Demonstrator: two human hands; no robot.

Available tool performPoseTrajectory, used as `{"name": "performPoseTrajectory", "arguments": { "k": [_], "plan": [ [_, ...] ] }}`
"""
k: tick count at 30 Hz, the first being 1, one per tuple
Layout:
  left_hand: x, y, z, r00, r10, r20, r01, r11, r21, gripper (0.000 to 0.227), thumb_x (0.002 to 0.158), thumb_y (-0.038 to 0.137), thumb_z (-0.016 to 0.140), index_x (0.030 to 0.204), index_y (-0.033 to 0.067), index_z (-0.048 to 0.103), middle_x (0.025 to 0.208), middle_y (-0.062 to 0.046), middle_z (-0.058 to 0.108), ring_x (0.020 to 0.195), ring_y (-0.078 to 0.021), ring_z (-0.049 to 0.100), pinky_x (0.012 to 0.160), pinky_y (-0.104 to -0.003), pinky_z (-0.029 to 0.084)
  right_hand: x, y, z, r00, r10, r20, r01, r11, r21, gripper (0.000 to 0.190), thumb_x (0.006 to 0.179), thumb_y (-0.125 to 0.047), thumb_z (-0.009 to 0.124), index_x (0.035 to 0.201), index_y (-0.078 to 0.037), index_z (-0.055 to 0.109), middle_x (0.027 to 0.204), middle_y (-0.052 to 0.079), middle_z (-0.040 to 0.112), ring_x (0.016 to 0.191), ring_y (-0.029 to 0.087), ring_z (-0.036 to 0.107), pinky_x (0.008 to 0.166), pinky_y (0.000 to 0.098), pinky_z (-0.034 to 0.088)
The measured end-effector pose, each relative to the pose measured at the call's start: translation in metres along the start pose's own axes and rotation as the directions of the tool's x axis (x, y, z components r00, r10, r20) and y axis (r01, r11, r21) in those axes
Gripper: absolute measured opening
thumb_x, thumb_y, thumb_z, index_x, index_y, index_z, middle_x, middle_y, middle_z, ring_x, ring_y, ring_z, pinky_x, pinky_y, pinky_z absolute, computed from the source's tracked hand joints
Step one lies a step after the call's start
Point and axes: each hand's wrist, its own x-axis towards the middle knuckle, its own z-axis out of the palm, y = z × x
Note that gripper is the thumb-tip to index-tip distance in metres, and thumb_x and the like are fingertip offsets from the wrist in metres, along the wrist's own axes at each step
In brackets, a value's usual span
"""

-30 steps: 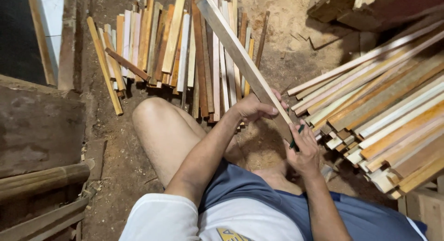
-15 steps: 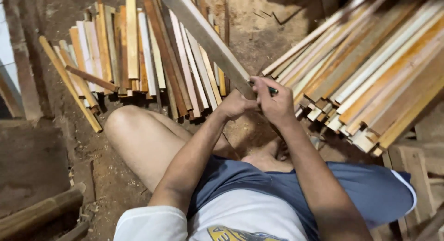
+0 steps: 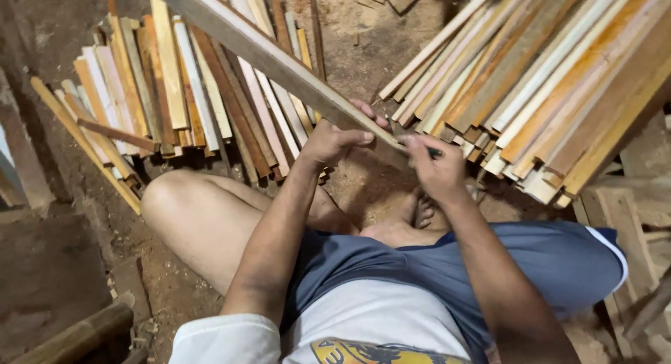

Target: A person sitting on the floor of a workshop is processing thin wooden strips by aligning them against a long wooden guide and marking them with a pencil.

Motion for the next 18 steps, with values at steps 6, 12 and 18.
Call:
{"name": "performPoseTrajectory", "arguments": {
  "k": [6, 12, 18],
  "plan": [
    [0.001, 0.007, -0.027, 0.990, 0.134, -0.033, -0.136, 0.990, -0.049, 0.046, 0.071, -0.011, 0.081, 0.110, 0.0002, 0.059, 0.106, -0.030, 0.073, 0.090, -0.0345, 0.076, 0.068, -0.038, 0.065, -0.009, 0.042, 0.001, 0.996, 0.078, -0.033, -0.078, 0.997, 0.020, 0.014, 0.102, -0.014, 0.068, 0.100, -0.009, 0.082, 0.070, 0.013, 0.074, 0.069, 0.018, 0.073, 0.066, 0.0330, 0.058],
    [-0.001, 0.021, -0.035, 0.987, 0.159, -0.031, -0.158, 0.986, 0.053, 0.049, 0.068, -0.004, 0.085, 0.109, 0.0024, 0.059, 0.107, -0.029, 0.073, 0.096, -0.0348, 0.075, 0.077, -0.038, 0.064, -0.027, 0.074, -0.050, 0.986, 0.150, -0.073, -0.164, 0.951, -0.262, 0.012, 0.104, -0.019, 0.071, 0.105, -0.014, 0.082, 0.079, 0.016, 0.073, 0.073, 0.027, 0.072, 0.061, 0.0419, 0.055],
    [-0.007, -0.047, -0.004, 0.987, 0.110, 0.117, -0.150, 0.899, 0.411, 0.048, 0.064, 0.004, 0.094, 0.107, 0.0089, 0.074, 0.101, -0.011, 0.073, 0.098, -0.0227, 0.067, 0.092, -0.038, 0.056, 0.012, -0.014, 0.018, 0.980, -0.030, -0.195, 0.076, 0.970, 0.233, 0.021, 0.108, -0.010, 0.059, 0.114, 0.004, 0.074, 0.090, 0.022, 0.074, 0.073, 0.019, 0.069, 0.068, 0.0327, 0.061]
  ]
}}
